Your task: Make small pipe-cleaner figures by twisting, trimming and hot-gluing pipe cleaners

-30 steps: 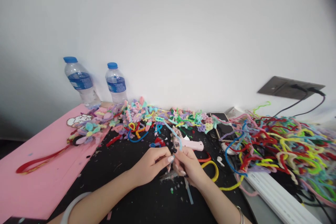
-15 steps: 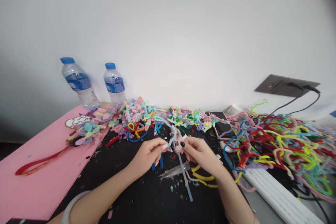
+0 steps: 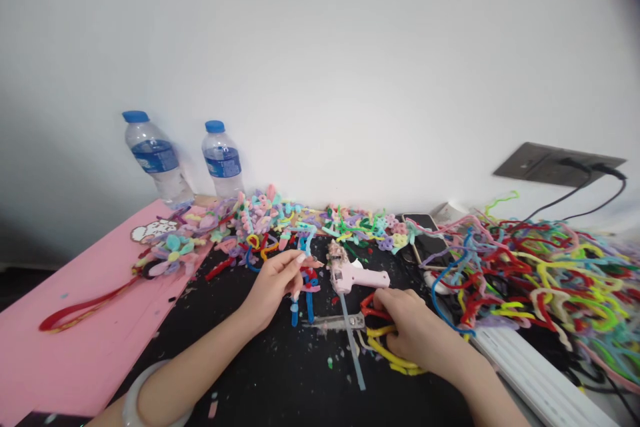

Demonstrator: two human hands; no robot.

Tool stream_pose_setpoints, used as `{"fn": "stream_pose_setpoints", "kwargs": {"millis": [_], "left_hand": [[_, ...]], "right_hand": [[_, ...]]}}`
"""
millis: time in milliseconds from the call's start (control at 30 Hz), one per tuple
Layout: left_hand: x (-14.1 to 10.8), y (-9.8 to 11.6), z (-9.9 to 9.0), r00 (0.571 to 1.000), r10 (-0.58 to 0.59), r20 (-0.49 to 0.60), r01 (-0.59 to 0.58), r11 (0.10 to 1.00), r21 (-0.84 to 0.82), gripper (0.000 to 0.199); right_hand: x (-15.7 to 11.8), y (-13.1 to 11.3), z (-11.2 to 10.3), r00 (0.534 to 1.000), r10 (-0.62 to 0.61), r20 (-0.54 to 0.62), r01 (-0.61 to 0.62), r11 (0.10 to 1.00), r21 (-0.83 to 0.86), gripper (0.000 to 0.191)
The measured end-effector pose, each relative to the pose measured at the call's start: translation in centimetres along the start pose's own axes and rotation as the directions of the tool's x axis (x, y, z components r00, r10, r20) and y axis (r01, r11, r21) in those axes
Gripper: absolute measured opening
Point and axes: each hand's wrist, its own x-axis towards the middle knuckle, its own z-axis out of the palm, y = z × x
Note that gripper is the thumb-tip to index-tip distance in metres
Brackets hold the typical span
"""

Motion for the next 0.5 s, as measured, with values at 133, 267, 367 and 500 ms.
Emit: {"fn": "stream_pose_setpoints", "kwargs": {"millis": [133, 267, 367, 500], "left_hand": [[0.2, 0.0, -0.2, 0.999, 0.032, -0.035, -0.032, 0.999, -0.010, 0.023], [0.4, 0.0, -0.4, 0.997, 0.036, -0.066, -0.037, 0.999, -0.010, 0.024], [0.4, -0.1, -0.5, 0.996, 0.032, -0.082, -0.034, 0.999, -0.023, 0.024], [0.5, -0.1, -0.5, 0.994, 0.035, -0.108, -0.039, 0.999, -0.029, 0.025]], "right_hand": [[-0.4, -0.2, -2.7, 0.999, -0.036, 0.029, 0.036, 0.999, -0.006, 0.034], [-1.3, 0.2, -5.2, 1.000, -0.017, -0.019, 0.015, 0.993, -0.115, 0.035], [-2.6, 1.3, -6.6, 0.997, 0.046, -0.060, -0.059, 0.973, -0.225, 0.030], [-4.9, 3.3, -8.2, 0.982, 0.082, -0.171, -0.124, 0.960, -0.250, 0.025]]}}
